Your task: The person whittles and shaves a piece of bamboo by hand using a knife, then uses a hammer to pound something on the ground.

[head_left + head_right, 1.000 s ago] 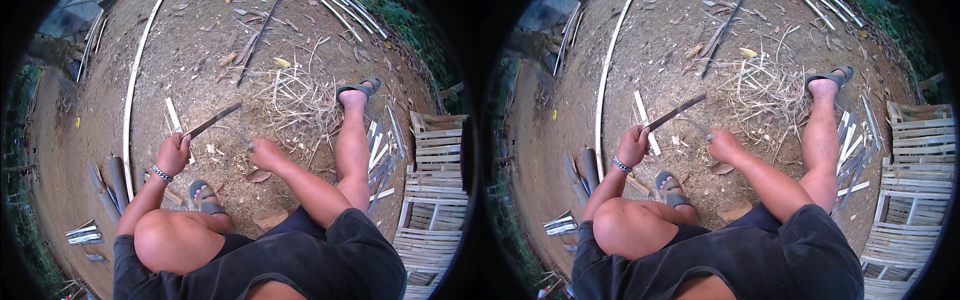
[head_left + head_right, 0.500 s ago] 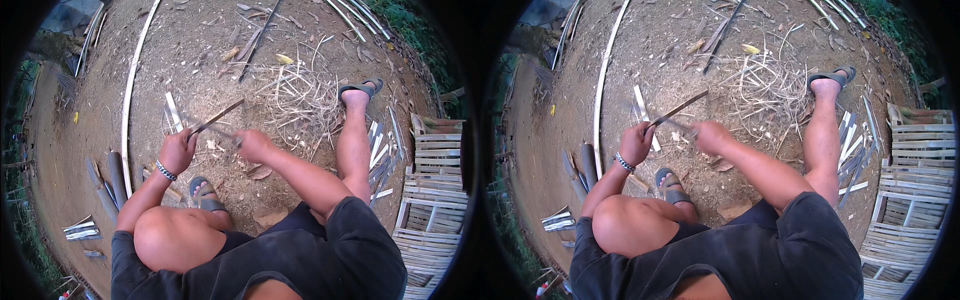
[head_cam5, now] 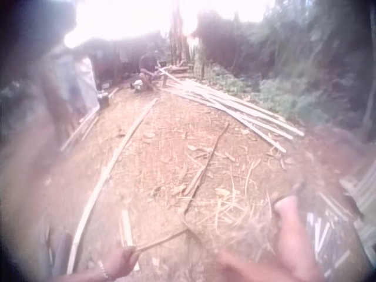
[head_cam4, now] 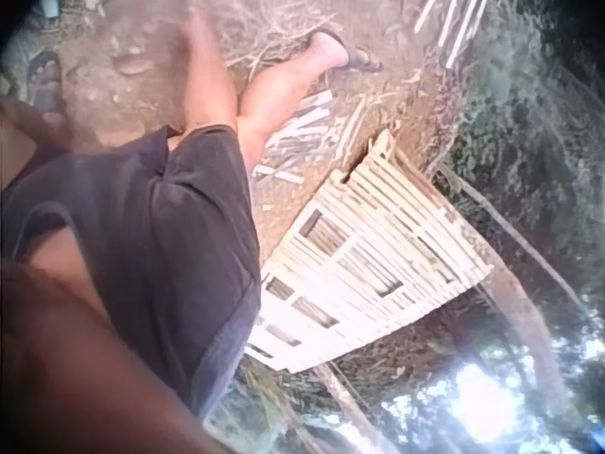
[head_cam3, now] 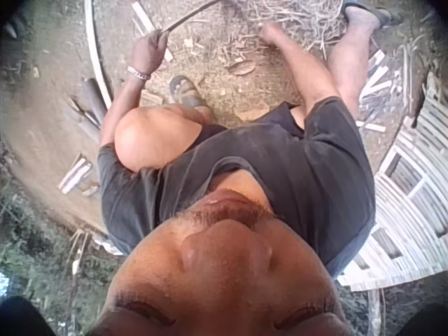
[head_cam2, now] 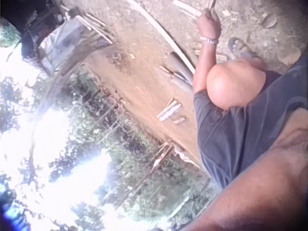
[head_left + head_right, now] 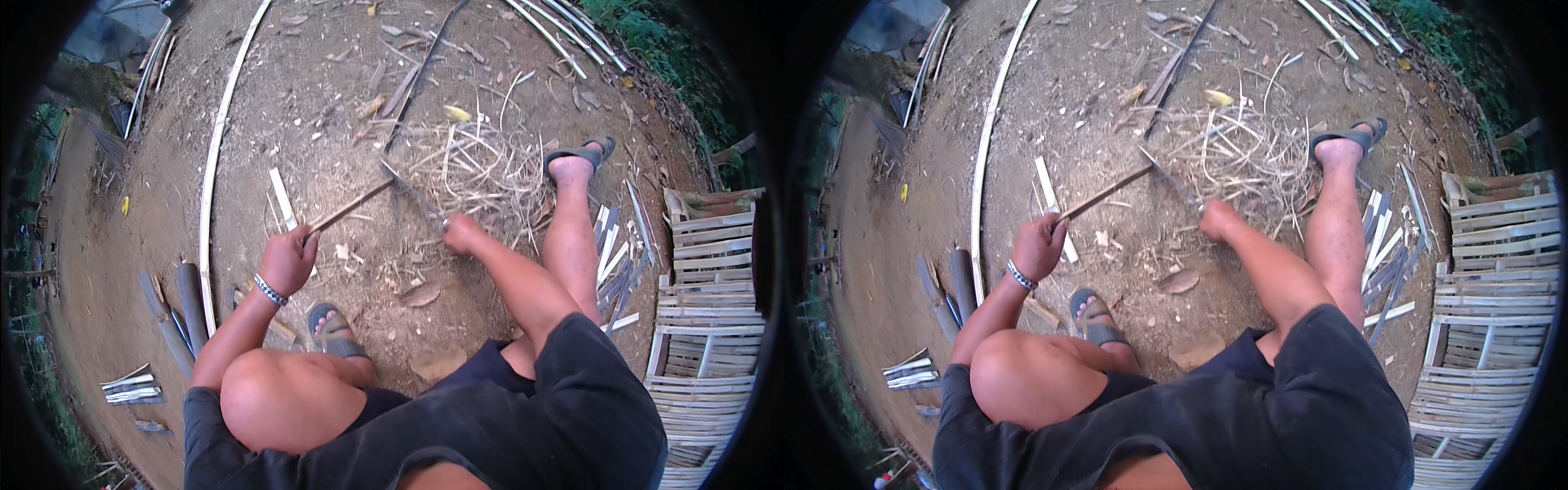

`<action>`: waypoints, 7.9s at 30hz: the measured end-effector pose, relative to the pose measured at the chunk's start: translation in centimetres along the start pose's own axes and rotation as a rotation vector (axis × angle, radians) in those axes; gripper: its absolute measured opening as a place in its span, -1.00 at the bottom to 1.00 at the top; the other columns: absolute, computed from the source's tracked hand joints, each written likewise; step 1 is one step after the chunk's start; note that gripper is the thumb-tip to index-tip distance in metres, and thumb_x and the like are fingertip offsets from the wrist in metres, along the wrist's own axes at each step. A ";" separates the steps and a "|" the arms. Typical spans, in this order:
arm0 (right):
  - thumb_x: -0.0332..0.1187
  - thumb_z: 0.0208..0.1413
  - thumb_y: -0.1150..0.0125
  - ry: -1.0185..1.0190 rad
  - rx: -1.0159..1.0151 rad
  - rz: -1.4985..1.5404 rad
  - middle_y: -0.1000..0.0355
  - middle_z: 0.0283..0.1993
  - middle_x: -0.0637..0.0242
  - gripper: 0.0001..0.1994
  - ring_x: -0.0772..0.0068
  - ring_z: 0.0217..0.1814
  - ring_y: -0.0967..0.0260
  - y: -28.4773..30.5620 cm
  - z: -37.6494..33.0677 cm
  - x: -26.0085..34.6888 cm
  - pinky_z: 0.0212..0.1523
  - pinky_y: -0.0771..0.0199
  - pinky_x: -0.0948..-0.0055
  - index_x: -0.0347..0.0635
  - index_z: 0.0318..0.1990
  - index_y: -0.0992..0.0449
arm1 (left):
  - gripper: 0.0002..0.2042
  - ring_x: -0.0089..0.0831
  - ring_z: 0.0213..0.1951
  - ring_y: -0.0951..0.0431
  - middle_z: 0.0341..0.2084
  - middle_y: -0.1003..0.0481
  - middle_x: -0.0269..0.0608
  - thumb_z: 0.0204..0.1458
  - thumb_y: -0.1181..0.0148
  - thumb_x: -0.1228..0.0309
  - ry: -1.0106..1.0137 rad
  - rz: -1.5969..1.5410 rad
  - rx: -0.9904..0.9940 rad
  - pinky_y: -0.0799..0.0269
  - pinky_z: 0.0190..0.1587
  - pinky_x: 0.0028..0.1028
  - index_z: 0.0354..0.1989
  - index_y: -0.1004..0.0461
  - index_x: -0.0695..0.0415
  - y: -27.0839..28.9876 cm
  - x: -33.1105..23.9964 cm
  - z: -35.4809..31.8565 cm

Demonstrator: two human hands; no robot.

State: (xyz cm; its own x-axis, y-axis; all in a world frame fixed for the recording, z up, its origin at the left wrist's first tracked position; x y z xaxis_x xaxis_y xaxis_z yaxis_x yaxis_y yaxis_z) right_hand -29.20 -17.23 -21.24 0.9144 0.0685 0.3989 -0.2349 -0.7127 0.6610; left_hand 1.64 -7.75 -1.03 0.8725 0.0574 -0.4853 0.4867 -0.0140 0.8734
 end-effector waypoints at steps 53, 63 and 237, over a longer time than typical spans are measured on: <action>-0.42 0.14 -0.12 0.226 0.099 0.117 -0.55 -0.09 0.06 -0.61 0.10 -0.07 -0.55 -0.4 -3.8 15.6 0.00 -0.55 0.16 -0.15 0.16 -0.44 | -0.77 0.08 -0.59 -0.50 -0.69 -0.44 0.10 0.18 -0.17 0.35 0.008 -0.037 -0.023 -0.39 -0.50 -0.09 -0.47 -0.44 0.23 0.3 1.3 -1.3; -0.38 0.06 -0.17 0.226 -0.004 0.173 -0.55 -0.13 -0.05 -0.67 -0.03 -0.09 -0.53 0.0 -2.8 12.5 0.00 -0.51 0.11 -0.24 0.00 -0.52 | -0.79 0.08 -0.58 -0.51 -0.68 -0.45 0.12 0.17 -0.17 0.34 0.041 -0.024 0.000 -0.40 -0.50 -0.12 -0.44 -0.48 0.22 0.2 1.6 -1.0; -0.40 0.12 -0.13 0.076 -0.030 0.083 -0.55 -0.12 0.07 -0.62 0.04 -0.05 -0.54 -5.0 -4.9 11.1 -0.01 -0.55 0.10 -0.04 0.13 -0.47 | -0.69 -0.44 -0.58 -0.44 -0.68 -0.46 -0.08 0.19 -0.13 0.26 0.348 -0.319 0.154 -0.34 -0.45 -0.30 -0.32 -0.59 0.31 -2.6 5.2 -5.5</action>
State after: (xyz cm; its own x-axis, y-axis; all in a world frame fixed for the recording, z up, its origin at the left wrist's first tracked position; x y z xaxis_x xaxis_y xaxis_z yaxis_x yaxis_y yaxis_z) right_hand -19.45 -9.48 -17.01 0.8641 0.0641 0.4992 -0.3191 -0.6971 0.6420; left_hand 4.68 -1.93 -5.62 0.6254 0.4122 -0.6626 0.7510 -0.0874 0.6544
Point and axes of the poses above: each hand's wrist, its own z-axis towards the middle knuckle, its own y-axis out of the back of the hand, x = y × z, the point moved 8 cm from there along z, towards the middle knuckle
